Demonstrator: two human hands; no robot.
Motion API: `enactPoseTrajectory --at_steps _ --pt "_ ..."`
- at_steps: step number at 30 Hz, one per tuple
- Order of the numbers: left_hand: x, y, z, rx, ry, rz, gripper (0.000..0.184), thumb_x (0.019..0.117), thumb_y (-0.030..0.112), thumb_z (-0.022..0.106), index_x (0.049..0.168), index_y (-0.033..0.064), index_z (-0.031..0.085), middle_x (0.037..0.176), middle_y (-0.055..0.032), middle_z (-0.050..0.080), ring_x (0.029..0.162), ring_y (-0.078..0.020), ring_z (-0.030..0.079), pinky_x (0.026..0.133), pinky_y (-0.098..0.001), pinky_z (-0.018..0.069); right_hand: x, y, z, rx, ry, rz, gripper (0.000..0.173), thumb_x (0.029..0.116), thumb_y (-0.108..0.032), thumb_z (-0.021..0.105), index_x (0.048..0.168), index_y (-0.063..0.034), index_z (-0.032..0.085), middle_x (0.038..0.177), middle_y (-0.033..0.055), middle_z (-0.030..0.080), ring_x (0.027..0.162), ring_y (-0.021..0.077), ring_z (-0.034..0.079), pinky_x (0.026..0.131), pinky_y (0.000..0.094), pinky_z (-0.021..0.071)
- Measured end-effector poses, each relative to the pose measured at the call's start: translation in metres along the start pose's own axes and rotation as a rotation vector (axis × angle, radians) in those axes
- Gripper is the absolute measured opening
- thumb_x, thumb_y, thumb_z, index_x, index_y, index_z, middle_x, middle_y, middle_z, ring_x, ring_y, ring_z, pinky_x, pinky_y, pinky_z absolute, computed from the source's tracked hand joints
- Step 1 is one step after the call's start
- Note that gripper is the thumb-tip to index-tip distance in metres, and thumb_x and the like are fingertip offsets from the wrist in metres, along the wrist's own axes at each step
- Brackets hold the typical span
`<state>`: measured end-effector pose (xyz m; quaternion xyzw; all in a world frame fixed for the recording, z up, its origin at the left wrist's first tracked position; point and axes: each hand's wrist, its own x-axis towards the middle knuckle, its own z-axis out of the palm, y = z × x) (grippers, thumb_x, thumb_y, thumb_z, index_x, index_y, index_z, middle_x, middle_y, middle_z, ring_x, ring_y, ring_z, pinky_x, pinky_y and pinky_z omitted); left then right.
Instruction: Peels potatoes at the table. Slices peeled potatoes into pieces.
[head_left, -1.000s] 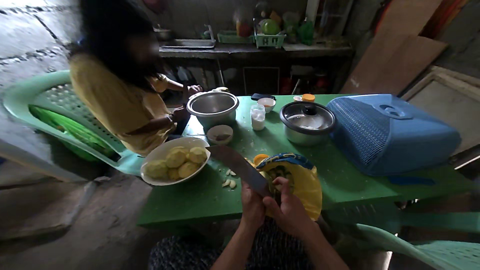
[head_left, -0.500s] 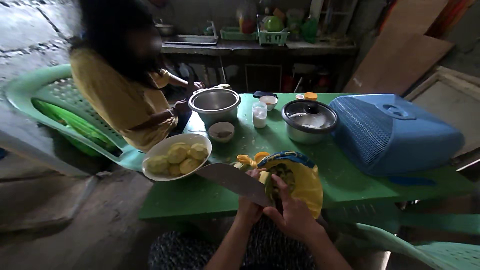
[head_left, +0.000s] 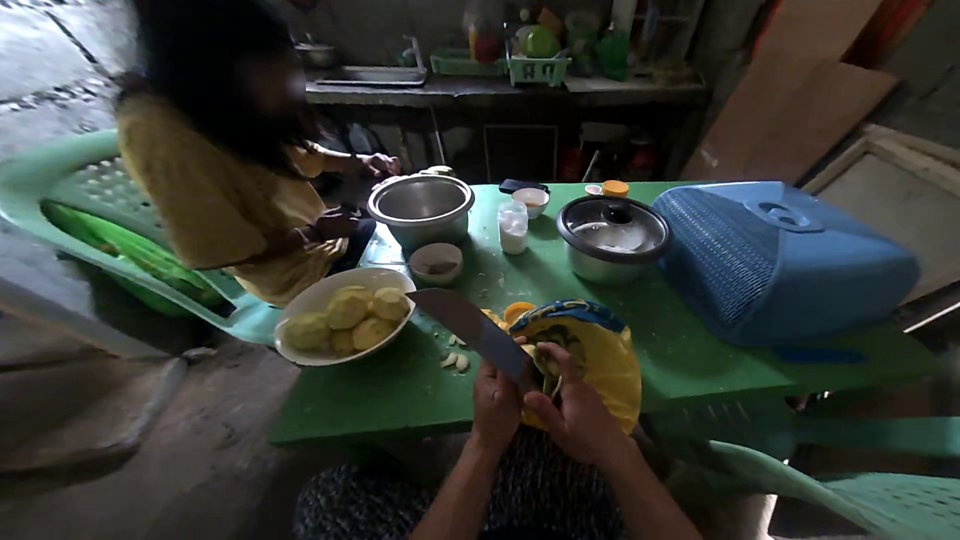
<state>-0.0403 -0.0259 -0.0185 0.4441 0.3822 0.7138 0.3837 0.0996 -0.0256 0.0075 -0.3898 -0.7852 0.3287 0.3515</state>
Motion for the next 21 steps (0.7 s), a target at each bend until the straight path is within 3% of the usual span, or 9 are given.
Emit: enactPoseTrajectory --at_steps 2,5,8,10,13,17,21 --pt "0.0 -0.002 -0.003 0.034 -0.018 0.048 0.05 0.105 0.034 0.046 0.126 -0.0118 0.05 0.115 -0.0032 0.067 0.103 -0.0025 0.064 0.093 -0.0253 0.0544 0.001 0.002 -0.001 0.024 -0.028 -0.017 0.088 0.0986 -0.068 0.043 0.157 -0.0034 0.031 0.108 0.0134 0.071 0.08 0.0222 0.07 0.067 0.0478 0.0594" --pt "0.0 -0.004 -0.004 0.086 -0.04 0.135 0.061 0.1048 0.044 0.047 0.127 -0.0131 0.046 0.112 -0.0005 0.066 0.102 0.0006 0.063 0.093 -0.0231 0.054 0.002 0.002 -0.001 0.034 -0.026 -0.031 0.085 0.0991 -0.069 0.04 0.155 -0.0049 0.035 0.101 0.0121 0.072 0.074 0.021 0.069 0.063 0.046 0.0589" --pt "0.0 -0.005 0.0 0.047 -0.042 0.203 0.043 0.104 0.046 0.051 0.121 0.0068 0.044 0.098 0.0128 0.067 0.093 0.0023 0.065 0.085 -0.0233 0.0572 0.003 0.001 -0.002 0.072 -0.024 -0.02 0.082 0.0998 -0.068 0.04 0.152 -0.0054 0.037 0.091 0.0086 0.07 0.071 0.0173 0.067 0.061 0.0429 0.0583" --pt "0.0 -0.006 -0.001 0.063 -0.047 0.242 0.038 0.1046 0.044 0.051 0.12 0.01 0.043 0.095 0.0139 0.065 0.089 0.0029 0.064 0.081 -0.0218 0.0572 0.006 0.002 -0.004 0.132 -0.04 -0.007 0.078 0.1001 -0.066 0.043 0.15 -0.0058 0.039 0.09 0.0066 0.069 0.071 0.0135 0.065 0.063 0.039 0.0577" --pt "0.0 -0.006 -0.003 0.183 -0.056 0.326 0.028 0.1074 0.035 0.046 0.115 0.008 0.046 0.092 0.0132 0.064 0.08 0.0066 0.062 0.072 -0.0164 0.056 0.011 0.002 -0.006 0.319 -0.065 -0.011 0.068 0.1028 -0.055 0.048 0.143 -0.0014 0.041 0.096 0.0013 0.065 0.076 0.0021 0.062 0.067 0.0255 0.0558" --pt "0.004 -0.005 -0.009 0.27 -0.115 0.373 0.029 0.1085 0.032 0.042 0.114 0.0042 0.049 0.094 0.0087 0.065 0.079 0.0057 0.063 0.071 -0.0174 0.0567 0.014 0.005 -0.008 0.453 -0.067 -0.007 0.059 0.1054 -0.047 0.048 0.139 0.0004 0.042 0.11 0.0038 0.064 0.088 0.0042 0.065 0.074 0.0261 0.059" --pt "0.008 -0.011 -0.015 0.218 -0.131 0.323 0.034 0.1077 0.036 0.042 0.114 0.0041 0.052 0.098 0.0072 0.064 0.085 0.0027 0.062 0.077 -0.0205 0.0561 0.016 0.005 -0.007 0.486 -0.046 0.0 0.051 0.107 -0.039 0.048 0.136 0.0032 0.043 0.107 0.0055 0.063 0.085 0.0047 0.064 0.071 0.0252 0.0583"
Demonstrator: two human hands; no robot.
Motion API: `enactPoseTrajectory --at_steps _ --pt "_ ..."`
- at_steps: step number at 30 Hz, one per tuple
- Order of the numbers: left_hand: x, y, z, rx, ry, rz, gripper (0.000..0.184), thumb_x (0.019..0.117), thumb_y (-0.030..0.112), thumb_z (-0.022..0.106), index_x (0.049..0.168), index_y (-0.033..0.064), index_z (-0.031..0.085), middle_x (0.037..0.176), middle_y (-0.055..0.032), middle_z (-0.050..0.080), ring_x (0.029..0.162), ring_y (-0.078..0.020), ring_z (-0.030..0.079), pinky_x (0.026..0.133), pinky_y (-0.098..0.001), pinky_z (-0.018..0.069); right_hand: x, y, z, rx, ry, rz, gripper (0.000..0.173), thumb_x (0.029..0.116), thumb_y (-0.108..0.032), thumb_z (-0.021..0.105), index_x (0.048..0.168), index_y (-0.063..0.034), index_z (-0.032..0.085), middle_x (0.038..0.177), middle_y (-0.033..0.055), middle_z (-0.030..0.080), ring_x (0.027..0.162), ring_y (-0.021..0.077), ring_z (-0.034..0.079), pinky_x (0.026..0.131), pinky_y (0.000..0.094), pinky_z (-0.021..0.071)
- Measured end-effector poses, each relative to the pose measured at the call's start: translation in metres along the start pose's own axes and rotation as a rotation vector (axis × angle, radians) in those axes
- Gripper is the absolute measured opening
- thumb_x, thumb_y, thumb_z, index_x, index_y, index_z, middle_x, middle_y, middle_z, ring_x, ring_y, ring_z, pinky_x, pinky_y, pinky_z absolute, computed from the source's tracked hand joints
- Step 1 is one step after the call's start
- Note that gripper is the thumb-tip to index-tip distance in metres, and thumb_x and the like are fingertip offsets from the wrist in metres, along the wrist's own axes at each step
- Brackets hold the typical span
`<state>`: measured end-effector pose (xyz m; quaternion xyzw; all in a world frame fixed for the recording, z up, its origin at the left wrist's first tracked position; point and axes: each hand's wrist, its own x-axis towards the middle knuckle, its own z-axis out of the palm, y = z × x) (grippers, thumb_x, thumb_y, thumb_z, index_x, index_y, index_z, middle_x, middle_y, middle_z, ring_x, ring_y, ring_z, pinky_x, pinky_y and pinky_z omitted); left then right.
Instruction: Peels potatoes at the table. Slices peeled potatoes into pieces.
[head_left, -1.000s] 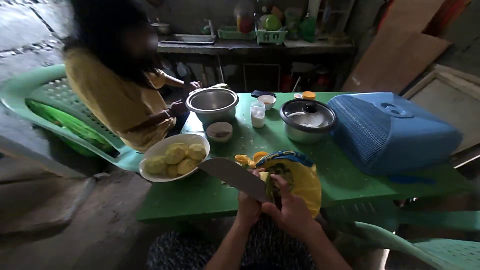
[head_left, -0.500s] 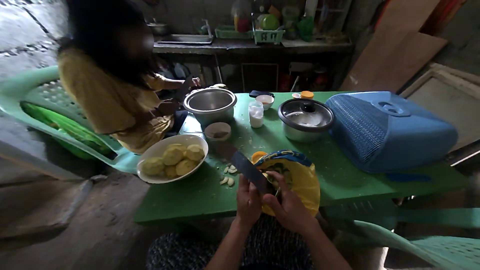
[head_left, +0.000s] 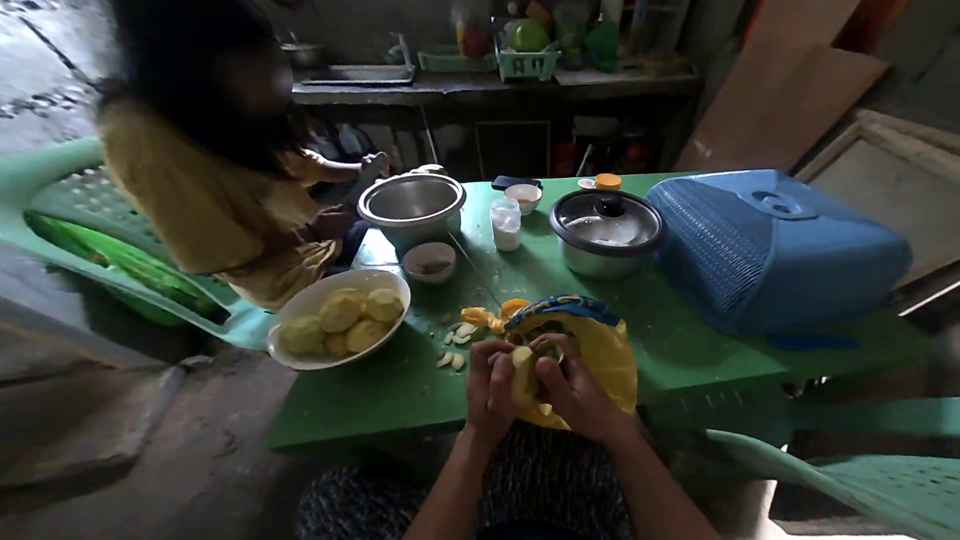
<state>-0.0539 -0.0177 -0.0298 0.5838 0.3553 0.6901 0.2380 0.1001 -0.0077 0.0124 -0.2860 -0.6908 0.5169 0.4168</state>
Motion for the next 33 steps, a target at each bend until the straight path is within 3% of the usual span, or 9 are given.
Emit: enactPoseTrajectory --at_steps 4,9,11,14,16,19,22,26,33 --pt "0.0 -0.007 -0.003 -0.093 -0.002 -0.027 0.031 0.1071 0.036 0.043 0.116 0.0078 0.052 0.104 0.0077 0.062 0.09 0.001 0.062 0.079 -0.0219 0.0562 0.002 -0.002 0.001 -0.017 0.006 0.051 0.047 0.1071 -0.038 0.047 0.134 -0.0001 0.046 0.097 0.0031 0.062 0.074 0.0039 0.06 0.064 0.0235 0.0542" --pt "0.002 0.003 -0.001 0.012 -0.04 0.061 0.031 0.1082 0.036 0.04 0.114 0.0073 0.052 0.101 0.0097 0.061 0.088 0.0061 0.059 0.079 -0.0176 0.0538 0.006 -0.005 0.001 -0.038 0.072 0.216 0.048 0.1075 -0.04 0.043 0.136 -0.0021 0.047 0.098 0.0073 0.065 0.08 0.0102 0.065 0.071 0.0308 0.0576" --pt "0.003 0.007 0.002 -0.057 0.017 -0.052 0.039 0.1069 0.041 0.04 0.119 0.0057 0.051 0.108 0.0051 0.061 0.094 0.0004 0.061 0.083 -0.0231 0.0552 0.005 -0.002 0.001 -0.042 0.115 0.253 0.052 0.1078 -0.041 0.041 0.144 -0.0033 0.041 0.098 0.0077 0.063 0.078 0.0105 0.062 0.07 0.0312 0.0559" --pt "0.011 0.008 0.002 -0.242 0.106 -0.332 0.076 0.0996 0.068 0.039 0.136 0.0009 0.046 0.116 -0.0083 0.065 0.098 -0.0159 0.067 0.083 -0.0356 0.0598 0.0 0.0 -0.001 -0.082 0.153 0.29 0.071 0.1067 -0.046 0.044 0.162 -0.0093 0.017 0.133 0.0177 0.061 0.101 0.0176 0.068 0.084 0.0382 0.0582" --pt "0.018 0.012 0.003 -0.288 0.164 -0.449 0.079 0.0981 0.069 0.041 0.137 0.0 0.043 0.111 -0.0118 0.067 0.093 -0.0194 0.069 0.078 -0.0358 0.0606 -0.006 0.001 -0.001 -0.138 0.145 0.275 0.08 0.1059 -0.047 0.044 0.164 -0.0099 0.004 0.146 0.0223 0.051 0.108 0.0213 0.067 0.088 0.0419 0.0581" --pt "0.025 0.014 0.008 -0.286 0.257 -0.504 0.053 0.1063 0.045 0.04 0.136 0.0013 0.039 0.106 -0.0107 0.063 0.089 -0.0175 0.066 0.077 -0.0356 0.0592 -0.017 0.0 0.005 -0.273 0.147 0.168 0.087 0.1047 -0.051 0.045 0.163 -0.0045 0.001 0.112 0.0174 0.066 0.077 0.0147 0.064 0.07 0.0387 0.0584" --pt "0.024 0.013 0.013 -0.352 0.282 -0.474 0.042 0.1054 0.026 0.045 0.137 0.0007 0.034 0.105 -0.0092 0.063 0.091 -0.0148 0.067 0.081 -0.0352 0.0595 -0.027 -0.003 0.015 -0.414 0.13 0.063 0.093 0.1018 -0.059 0.046 0.163 -0.0025 0.005 0.08 0.0077 0.067 0.056 0.0154 0.059 0.053 0.0419 0.0557" --pt "0.018 0.017 0.021 -0.531 0.32 -0.432 0.029 0.1048 0.021 0.049 0.127 0.0021 0.049 0.092 -0.007 0.068 0.079 -0.0138 0.068 0.072 -0.03 0.0601 -0.034 -0.009 0.022 -0.608 0.122 0.004 0.094 0.0999 -0.065 0.044 0.162 -0.001 0.016 0.071 0.0052 0.066 0.053 0.0204 0.06 0.049 0.0472 0.0542" --pt "0.009 0.035 0.03 -0.518 0.357 -0.438 0.035 0.0992 0.01 0.045 0.132 0.0014 0.039 0.1 -0.0034 0.066 0.087 -0.01 0.068 0.078 -0.0285 0.0604 -0.034 -0.002 0.025 -0.788 0.22 -0.075 0.086 0.1012 -0.061 0.045 0.157 0.0024 0.03 0.066 0.0055 0.066 0.049 0.0218 0.061 0.045 0.046 0.0524"
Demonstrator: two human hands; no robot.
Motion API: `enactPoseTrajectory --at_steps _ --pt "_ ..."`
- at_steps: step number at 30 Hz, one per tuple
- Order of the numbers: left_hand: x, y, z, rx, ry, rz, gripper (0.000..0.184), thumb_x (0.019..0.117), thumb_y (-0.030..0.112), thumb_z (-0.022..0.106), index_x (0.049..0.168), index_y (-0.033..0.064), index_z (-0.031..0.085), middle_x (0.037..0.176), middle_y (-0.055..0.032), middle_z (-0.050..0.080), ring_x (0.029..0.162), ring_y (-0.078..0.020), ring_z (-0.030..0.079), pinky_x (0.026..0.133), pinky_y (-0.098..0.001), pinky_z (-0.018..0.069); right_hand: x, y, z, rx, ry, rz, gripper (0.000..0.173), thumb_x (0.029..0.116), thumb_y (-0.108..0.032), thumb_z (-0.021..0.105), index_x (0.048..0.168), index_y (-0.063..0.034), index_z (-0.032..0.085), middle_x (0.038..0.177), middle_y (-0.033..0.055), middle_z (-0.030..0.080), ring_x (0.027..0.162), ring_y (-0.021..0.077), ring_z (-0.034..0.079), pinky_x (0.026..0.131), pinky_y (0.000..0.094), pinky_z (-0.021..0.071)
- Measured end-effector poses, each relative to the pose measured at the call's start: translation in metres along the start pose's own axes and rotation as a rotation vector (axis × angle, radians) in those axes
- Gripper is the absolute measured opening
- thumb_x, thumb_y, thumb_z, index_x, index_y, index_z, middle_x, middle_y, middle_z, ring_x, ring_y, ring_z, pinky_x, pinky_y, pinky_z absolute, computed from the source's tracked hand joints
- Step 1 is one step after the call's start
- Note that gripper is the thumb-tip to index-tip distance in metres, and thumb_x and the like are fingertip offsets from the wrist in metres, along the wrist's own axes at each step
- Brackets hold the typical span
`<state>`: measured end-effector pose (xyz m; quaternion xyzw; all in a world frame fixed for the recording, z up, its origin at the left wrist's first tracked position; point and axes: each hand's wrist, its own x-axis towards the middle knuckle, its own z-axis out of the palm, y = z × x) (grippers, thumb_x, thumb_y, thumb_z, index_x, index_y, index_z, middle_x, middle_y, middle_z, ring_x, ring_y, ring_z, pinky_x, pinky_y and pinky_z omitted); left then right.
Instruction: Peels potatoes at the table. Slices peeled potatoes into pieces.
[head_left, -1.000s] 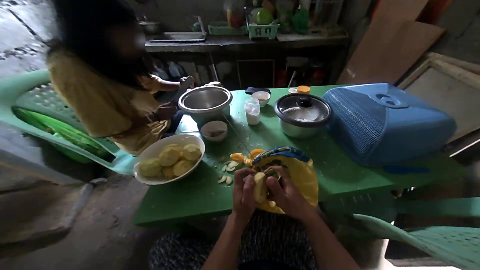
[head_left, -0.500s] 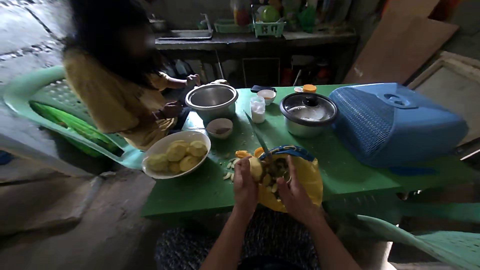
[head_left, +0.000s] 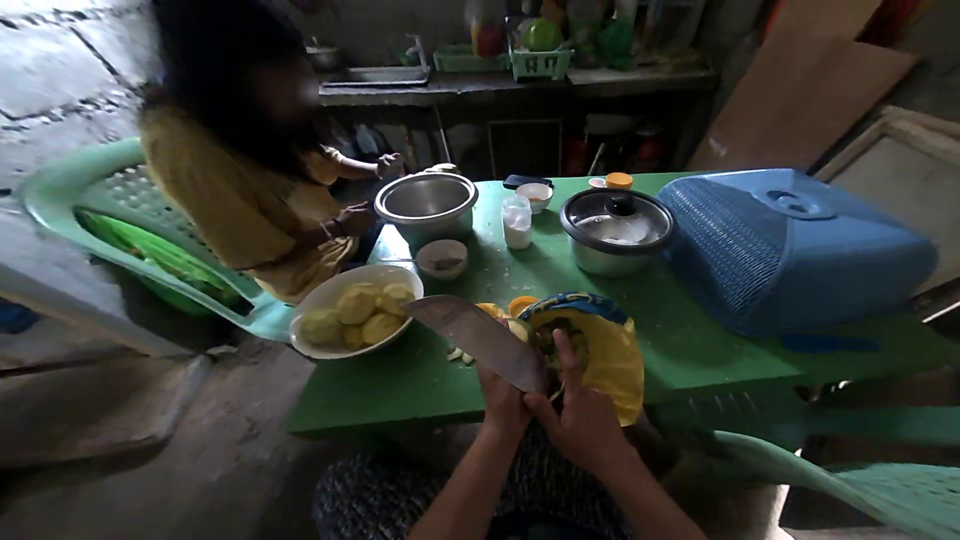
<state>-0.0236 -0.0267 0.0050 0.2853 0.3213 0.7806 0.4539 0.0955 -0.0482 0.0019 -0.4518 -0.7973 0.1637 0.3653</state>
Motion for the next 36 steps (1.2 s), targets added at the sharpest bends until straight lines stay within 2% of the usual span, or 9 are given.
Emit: enactPoseTrajectory --at_steps 5,9,17,20,22,24,27,32,36 --pt "-0.004 0.001 0.004 0.04 0.029 0.008 0.039 0.0966 0.003 0.043 0.134 0.0004 0.034 0.103 -0.0026 0.063 0.091 -0.0065 0.066 0.082 -0.0268 0.0592 0.003 0.0 0.001 0.035 0.009 -0.013 0.081 0.1023 -0.061 0.041 0.157 -0.002 0.035 0.068 0.0055 0.067 0.049 0.0221 0.061 0.044 0.0458 0.0517" --pt "-0.005 0.001 0.001 0.006 -0.005 -0.047 0.044 0.1015 0.014 0.04 0.141 0.0034 0.025 0.109 -0.0033 0.062 0.095 -0.0066 0.066 0.084 -0.0288 0.0591 0.009 0.004 -0.005 0.162 -0.061 -0.039 0.079 0.1016 -0.065 0.038 0.157 -0.0084 0.036 0.075 0.0073 0.069 0.054 0.0222 0.063 0.048 0.047 0.0537" --pt "0.005 0.008 -0.012 -0.012 -0.168 0.003 0.019 0.1034 0.014 0.049 0.121 0.0097 0.055 0.102 0.0031 0.071 0.095 -0.0069 0.068 0.085 -0.0277 0.0588 0.008 0.007 -0.017 0.172 -0.156 -0.082 0.083 0.1001 -0.066 0.042 0.156 -0.006 0.035 0.066 0.0057 0.064 0.052 0.021 0.061 0.048 0.0455 0.0533" --pt "0.005 0.009 -0.013 0.009 -0.169 0.012 0.016 0.1022 0.013 0.05 0.116 0.0112 0.057 0.101 0.0041 0.071 0.094 -0.0062 0.068 0.085 -0.0268 0.0587 0.006 0.009 -0.018 0.165 -0.162 -0.087 0.084 0.0995 -0.068 0.041 0.155 -0.0053 0.037 0.067 0.0059 0.065 0.053 0.0212 0.062 0.049 0.0456 0.0536" --pt "0.003 0.006 -0.014 0.055 -0.158 0.012 0.022 0.1029 0.014 0.048 0.124 0.0059 0.051 0.102 0.0028 0.069 0.094 -0.0057 0.067 0.086 -0.0266 0.0581 0.007 0.01 -0.018 0.181 -0.167 -0.066 0.083 0.0996 -0.068 0.041 0.154 -0.0057 0.037 0.068 0.0061 0.065 0.054 0.0211 0.062 0.05 0.0458 0.0542" --pt "0.002 0.005 -0.013 0.15 -0.175 0.002 0.045 0.1001 0.021 0.049 0.135 -0.0039 0.035 0.105 0.0012 0.063 0.094 -0.0033 0.064 0.086 -0.0255 0.0567 0.009 0.011 -0.02 0.227 -0.175 -0.029 0.079 0.1 -0.065 0.043 0.152 -0.0052 0.039 0.071 0.0065 0.065 0.056 0.0204 0.061 0.051 0.0456 0.0545" --pt "0.002 0.003 -0.017 0.156 -0.227 0.007 0.064 0.0969 0.04 0.062 0.135 -0.0036 0.035 0.102 0.0043 0.066 0.091 -0.0025 0.066 0.084 -0.0253 0.0576 0.008 0.015 -0.02 0.244 -0.174 -0.042 0.08 0.0995 -0.067 0.042 0.149 -0.0043 0.041 0.071 0.0062 0.065 0.055 0.0197 0.061 0.05 0.0445 0.0542" --pt "0.005 0.003 -0.019 0.056 -0.254 0.0 0.031 0.1016 0.025 0.053 0.123 0.0026 0.05 0.101 -0.0023 0.071 0.093 -0.0125 0.07 0.084 -0.032 0.0594 0.005 0.016 -0.023 0.235 -0.184 -0.069 0.081 0.0991 -0.067 0.043 0.149 -0.0047 0.039 0.068 0.0048 0.063 0.054 0.0182 0.06 0.049 0.0427 0.0534" --pt "0.005 0.002 -0.018 0.138 -0.233 0.083 0.018 0.1015 0.016 0.048 0.115 0.0096 0.058 0.105 0.0055 0.067 0.096 -0.004 0.065 0.086 -0.0257 0.0561 0.005 0.019 -0.022 0.257 -0.227 -0.067 0.091 0.0971 -0.072 0.041 0.159 -0.0073 0.028 0.078 0.0078 0.068 0.059 0.0195 0.063 0.052 0.0448 0.0555"
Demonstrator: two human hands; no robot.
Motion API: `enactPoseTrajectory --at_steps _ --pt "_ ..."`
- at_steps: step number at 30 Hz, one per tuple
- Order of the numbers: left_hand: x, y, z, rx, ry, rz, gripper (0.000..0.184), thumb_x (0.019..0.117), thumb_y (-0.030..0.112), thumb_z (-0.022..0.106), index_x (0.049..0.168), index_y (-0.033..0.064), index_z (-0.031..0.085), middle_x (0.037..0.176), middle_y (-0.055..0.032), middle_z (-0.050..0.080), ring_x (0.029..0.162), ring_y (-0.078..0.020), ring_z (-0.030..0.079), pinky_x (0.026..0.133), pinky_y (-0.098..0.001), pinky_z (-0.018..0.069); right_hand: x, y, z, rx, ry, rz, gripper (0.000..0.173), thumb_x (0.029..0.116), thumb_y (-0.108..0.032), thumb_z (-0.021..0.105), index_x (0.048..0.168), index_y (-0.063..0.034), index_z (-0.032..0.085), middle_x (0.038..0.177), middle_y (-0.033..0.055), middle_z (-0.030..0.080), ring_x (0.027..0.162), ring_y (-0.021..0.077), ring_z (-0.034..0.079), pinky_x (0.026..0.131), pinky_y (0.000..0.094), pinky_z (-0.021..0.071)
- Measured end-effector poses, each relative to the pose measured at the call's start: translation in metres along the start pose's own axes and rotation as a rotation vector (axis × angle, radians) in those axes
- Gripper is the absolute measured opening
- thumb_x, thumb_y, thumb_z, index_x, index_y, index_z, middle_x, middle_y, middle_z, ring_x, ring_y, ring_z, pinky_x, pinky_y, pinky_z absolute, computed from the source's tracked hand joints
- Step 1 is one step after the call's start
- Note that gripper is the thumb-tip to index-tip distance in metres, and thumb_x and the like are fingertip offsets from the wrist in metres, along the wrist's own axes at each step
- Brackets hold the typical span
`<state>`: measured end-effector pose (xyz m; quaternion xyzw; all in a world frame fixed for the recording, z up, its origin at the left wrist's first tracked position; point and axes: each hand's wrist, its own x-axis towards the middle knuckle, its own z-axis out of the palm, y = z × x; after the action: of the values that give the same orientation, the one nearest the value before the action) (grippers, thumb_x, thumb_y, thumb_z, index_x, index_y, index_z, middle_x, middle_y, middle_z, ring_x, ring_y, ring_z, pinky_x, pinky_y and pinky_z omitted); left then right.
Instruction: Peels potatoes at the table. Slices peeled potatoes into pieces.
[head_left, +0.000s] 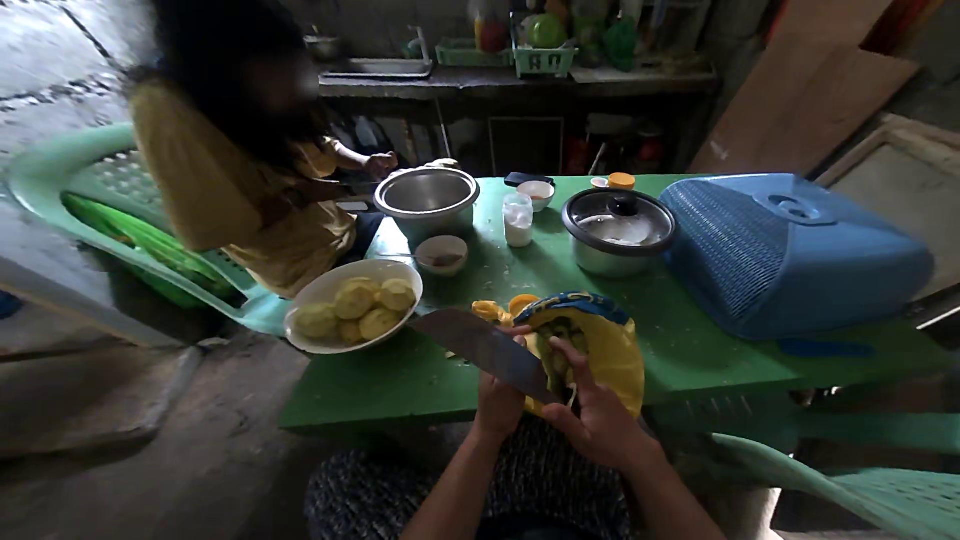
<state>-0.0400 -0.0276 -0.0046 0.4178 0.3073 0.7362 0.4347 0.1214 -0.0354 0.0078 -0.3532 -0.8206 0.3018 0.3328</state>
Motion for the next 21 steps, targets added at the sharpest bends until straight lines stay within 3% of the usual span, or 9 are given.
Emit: enactPoseTrajectory --at_steps 3,7,10,13,16,18,21 --pt "-0.002 -0.002 -0.004 0.03 -0.047 0.029 0.018 0.1016 0.021 0.054 0.116 0.0102 0.059 0.106 0.0077 0.068 0.097 -0.0025 0.065 0.087 -0.025 0.0559 0.0 0.002 0.001 0.018 0.007 -0.01 0.089 0.0972 -0.073 0.039 0.157 -0.008 0.033 0.073 0.0069 0.066 0.057 0.0185 0.062 0.051 0.0434 0.0544" --pt "-0.007 -0.001 -0.005 0.157 -0.074 0.032 0.034 0.1014 0.025 0.053 0.122 -0.0023 0.054 0.103 0.0072 0.069 0.095 -0.0002 0.065 0.087 -0.0246 0.0562 0.003 0.006 0.001 0.063 0.02 -0.008 0.084 0.0981 -0.069 0.043 0.153 -0.007 0.037 0.075 0.0067 0.066 0.057 0.0162 0.061 0.051 0.0411 0.055" --pt "-0.003 -0.002 -0.011 0.203 -0.136 0.06 0.042 0.1004 0.04 0.057 0.122 0.0037 0.054 0.107 0.0098 0.066 0.098 0.0013 0.063 0.088 -0.0244 0.0548 0.002 0.004 0.0 0.096 -0.014 0.0 0.082 0.0988 -0.067 0.046 0.155 -0.0072 0.034 0.079 0.0065 0.067 0.06 0.0145 0.062 0.054 0.0394 0.0562" --pt "-0.006 0.002 -0.001 0.122 -0.054 -0.035 0.044 0.1012 0.026 0.051 0.131 -0.0044 0.04 0.106 0.0026 0.064 0.094 -0.0014 0.064 0.086 -0.0255 0.0565 0.003 0.003 0.005 0.073 0.072 -0.011 0.082 0.0992 -0.067 0.044 0.155 -0.0067 0.035 0.086 0.0087 0.07 0.061 0.0152 0.064 0.053 0.0404 0.0569" --pt "-0.013 -0.001 0.011 -0.016 -0.049 -0.07 0.068 0.1023 0.048 0.053 0.144 -0.002 0.032 0.119 -0.0008 0.064 0.105 -0.0064 0.064 0.093 -0.0292 0.0554 0.004 0.005 0.013 0.0 0.204 -0.022 0.082 0.1006 -0.065 0.043 0.153 -0.0023 0.037 0.087 0.009 0.071 0.06 0.0164 0.065 0.051 0.0419 0.057" --pt "-0.017 -0.006 0.014 -0.022 -0.032 -0.021 0.069 0.1015 0.048 0.054 0.144 -0.0029 0.034 0.123 -0.0008 0.063 0.11 -0.006 0.063 0.097 -0.0292 0.054 0.002 0.005 0.015 -0.058 0.239 -0.033 0.084 0.0995 -0.067 0.042 0.151 -0.0006 0.039 0.083 0.0092 0.071 0.057 0.0178 0.065 0.049 0.0429 0.0559" --pt "-0.016 -0.008 0.012 0.092 -0.008 0.063 0.073 0.0959 0.051 0.062 0.137 -0.006 0.043 0.118 0.0017 0.064 0.105 -0.0013 0.063 0.093 -0.0254 0.0544 0.001 0.005 0.016 -0.102 0.233 -0.073 0.088 0.0982 -0.07 0.04 0.153 -0.0012 0.039 0.078 0.0084 0.07 0.054 0.0178 0.063 0.046 0.0418 0.0542"
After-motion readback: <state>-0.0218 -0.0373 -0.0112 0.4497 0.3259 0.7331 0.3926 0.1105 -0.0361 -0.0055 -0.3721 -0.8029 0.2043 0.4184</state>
